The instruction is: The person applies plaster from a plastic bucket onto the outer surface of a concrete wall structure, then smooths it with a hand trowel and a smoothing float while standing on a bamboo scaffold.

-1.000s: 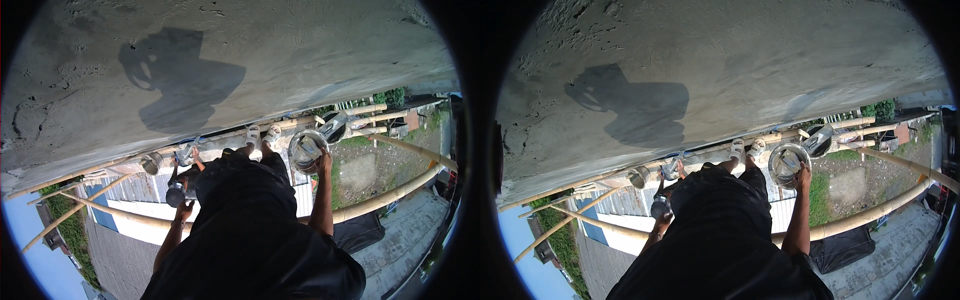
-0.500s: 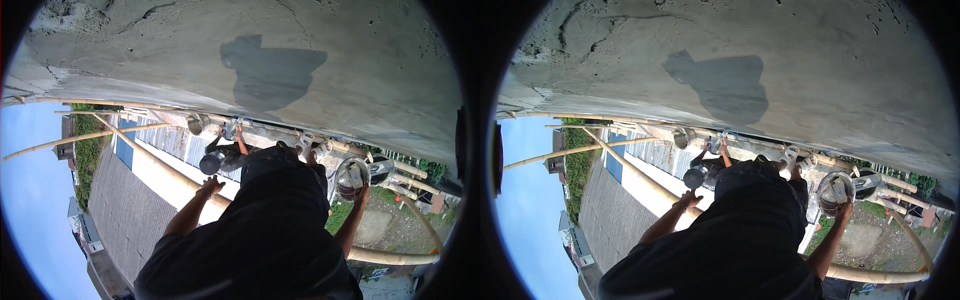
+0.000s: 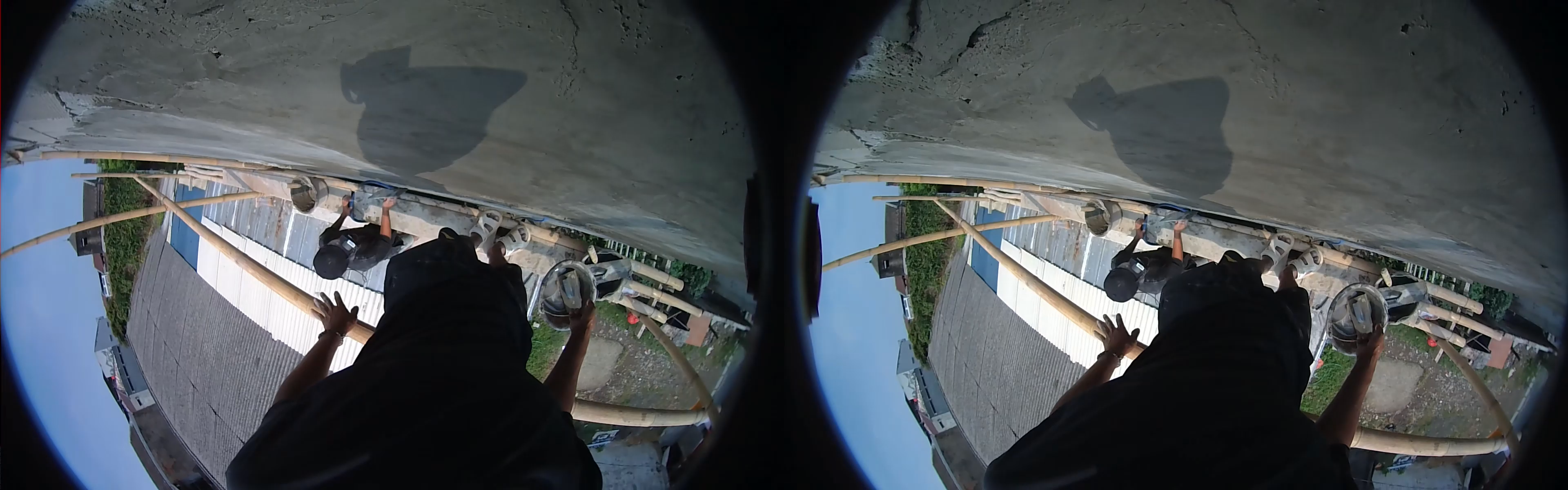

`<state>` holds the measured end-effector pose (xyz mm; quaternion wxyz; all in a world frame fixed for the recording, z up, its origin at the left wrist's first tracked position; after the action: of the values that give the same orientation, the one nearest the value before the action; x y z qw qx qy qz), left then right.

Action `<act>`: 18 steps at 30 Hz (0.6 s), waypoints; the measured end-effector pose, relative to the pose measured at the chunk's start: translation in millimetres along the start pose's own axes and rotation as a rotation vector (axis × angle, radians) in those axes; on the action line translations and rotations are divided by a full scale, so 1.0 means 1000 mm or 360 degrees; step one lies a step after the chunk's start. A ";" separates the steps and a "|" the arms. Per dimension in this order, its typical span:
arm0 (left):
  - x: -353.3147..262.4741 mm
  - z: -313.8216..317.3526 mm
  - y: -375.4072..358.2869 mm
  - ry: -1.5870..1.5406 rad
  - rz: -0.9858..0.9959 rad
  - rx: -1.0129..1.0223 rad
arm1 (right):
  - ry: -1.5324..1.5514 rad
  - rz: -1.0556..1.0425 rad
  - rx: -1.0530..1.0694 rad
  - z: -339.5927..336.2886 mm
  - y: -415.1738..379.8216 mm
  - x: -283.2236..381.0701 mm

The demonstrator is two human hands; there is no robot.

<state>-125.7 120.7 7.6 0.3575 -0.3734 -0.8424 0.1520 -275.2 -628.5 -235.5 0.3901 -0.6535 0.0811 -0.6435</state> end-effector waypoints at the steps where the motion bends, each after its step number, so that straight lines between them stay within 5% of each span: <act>1: -0.005 -0.005 0.006 -0.0003 0.0020 -0.0002 | -0.0235 -0.0269 0.0105 -0.019 0.015 -0.006; 3: -0.031 -0.014 0.013 -0.0167 0.0238 0.0131 | -0.0478 -0.0550 0.0190 -0.018 0.010 0.014; 5: -0.064 -0.031 0.028 -0.0530 0.0472 0.0056 | 0.0024 -0.0044 -0.0025 -0.007 -0.015 0.010; 8: -0.142 -0.069 0.043 -0.0953 0.1044 0.0156 | 0.0086 -0.0179 0.0083 0.004 -0.027 0.026; 9: -0.169 -0.067 0.052 -0.1215 0.0961 0.0637 | 0.0077 -0.0201 0.0066 0.009 -0.034 0.033; 10: -0.207 -0.075 0.061 -0.0931 0.1398 0.0335 | 0.0108 -0.0159 -0.0008 0.015 -0.042 0.038; 11: -0.227 -0.115 0.018 -0.1262 0.1344 0.0748 | 0.0134 -0.0116 -0.0082 0.014 -0.048 0.043; 13: -0.274 -0.130 -0.004 -0.0953 0.1226 0.1066 | 0.0138 -0.0114 -0.0085 0.010 -0.049 0.045; 18: -0.339 -0.143 -0.076 -0.0047 0.1713 0.0910 | 0.0235 0.0069 -0.0182 -0.005 -0.056 0.043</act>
<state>94.3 -182.3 -18.4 0.3047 -0.6339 -0.4661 0.5367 -295.7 -618.2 -168.3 0.3589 -0.6236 0.1605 -0.6757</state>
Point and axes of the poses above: each hand's wrist, its own y-axis towards the middle knuckle, its own z-axis out of the palm, x = y × z, the point moved 9 cm from there along y, towards the middle knuckle, and after that the axes turned 13 degrees about -z, right-handed, at the moved point
